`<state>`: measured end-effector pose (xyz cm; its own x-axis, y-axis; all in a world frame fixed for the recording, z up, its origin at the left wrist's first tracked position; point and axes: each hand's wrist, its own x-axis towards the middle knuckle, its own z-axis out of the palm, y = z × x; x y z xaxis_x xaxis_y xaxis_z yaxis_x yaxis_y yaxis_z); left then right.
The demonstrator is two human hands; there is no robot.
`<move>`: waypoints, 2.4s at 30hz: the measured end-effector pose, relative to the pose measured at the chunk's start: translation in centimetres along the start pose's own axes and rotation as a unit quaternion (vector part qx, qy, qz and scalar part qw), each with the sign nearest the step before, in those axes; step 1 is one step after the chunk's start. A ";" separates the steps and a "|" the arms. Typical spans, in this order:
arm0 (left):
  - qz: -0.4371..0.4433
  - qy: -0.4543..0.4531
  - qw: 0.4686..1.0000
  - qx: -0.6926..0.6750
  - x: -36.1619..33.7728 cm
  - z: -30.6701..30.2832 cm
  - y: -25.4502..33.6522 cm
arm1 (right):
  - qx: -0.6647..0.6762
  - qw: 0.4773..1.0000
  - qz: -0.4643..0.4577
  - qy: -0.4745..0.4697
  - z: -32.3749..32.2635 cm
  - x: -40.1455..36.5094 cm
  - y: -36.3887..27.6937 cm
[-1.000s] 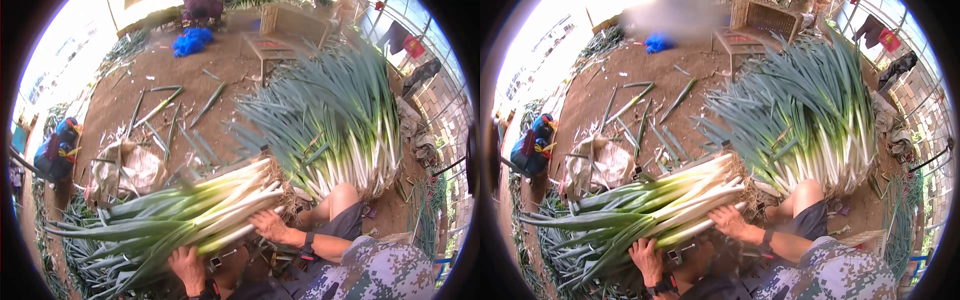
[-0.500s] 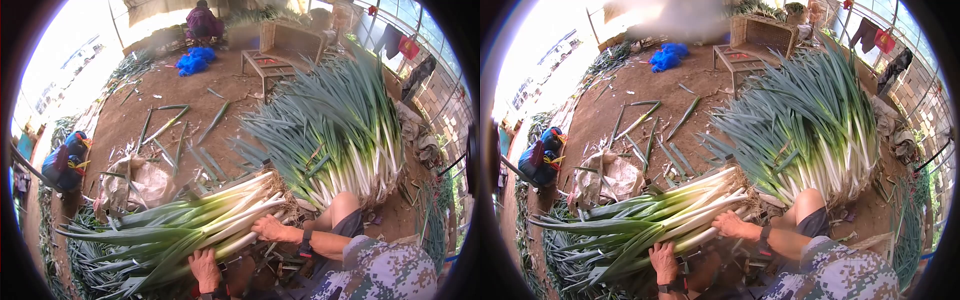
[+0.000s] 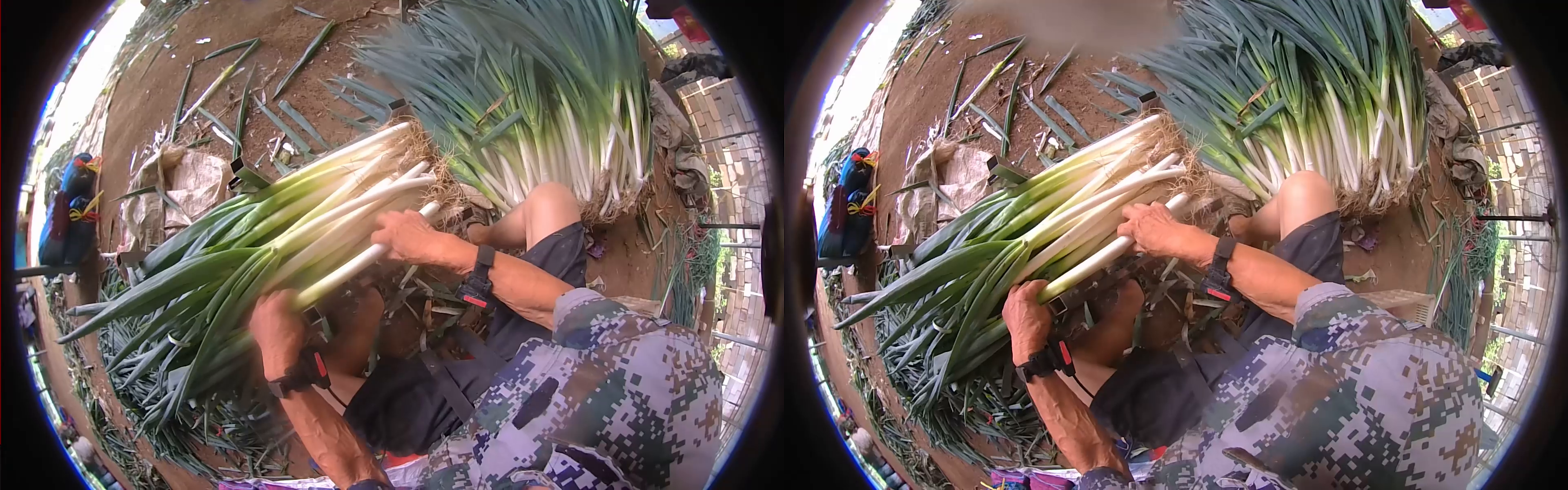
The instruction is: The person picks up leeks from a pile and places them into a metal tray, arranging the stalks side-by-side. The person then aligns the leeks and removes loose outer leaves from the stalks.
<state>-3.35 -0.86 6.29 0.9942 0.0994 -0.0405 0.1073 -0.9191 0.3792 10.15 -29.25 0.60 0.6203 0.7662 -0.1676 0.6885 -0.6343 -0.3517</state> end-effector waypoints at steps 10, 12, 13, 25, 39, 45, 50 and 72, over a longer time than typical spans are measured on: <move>-0.028 0.044 0.998 -0.019 -0.8 2.8 -0.5 | -0.005 1.000 0.024 0.003 1.7 -1.2 0.4; -0.023 0.033 0.999 -0.021 -0.4 2.3 -0.2 | 0.002 1.000 0.017 0.016 1.4 -1.1 0.4; -0.024 0.019 0.999 -0.024 -0.4 2.0 -0.2 | 0.009 1.000 0.005 0.021 1.3 -1.2 0.5; -0.037 0.045 0.973 -0.224 -1.7 -1.1 0.1 | 0.055 0.986 0.033 0.153 -0.8 4.6 0.1; 0.042 0.117 0.988 0.088 5.2 -3.1 -1.8 | 0.134 0.991 0.017 -0.009 -0.2 3.1 -0.1; -0.004 0.148 0.984 0.103 4.8 0.3 -2.4 | 0.185 0.981 0.037 -0.047 0.7 5.3 2.8; -0.014 0.142 0.986 0.081 4.9 0.3 -2.7 | 0.176 0.984 -0.002 -0.027 1.0 4.4 2.5; -0.037 0.186 0.977 0.100 4.0 -1.5 -1.6 | 0.229 0.949 0.209 -0.062 -3.9 2.2 8.6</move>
<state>0.45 1.56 6.96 0.9191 0.2650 0.2915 0.2132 -0.9568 0.1976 18.94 -33.44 0.82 0.7341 0.4824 -0.4778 0.1388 -0.7955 -0.5898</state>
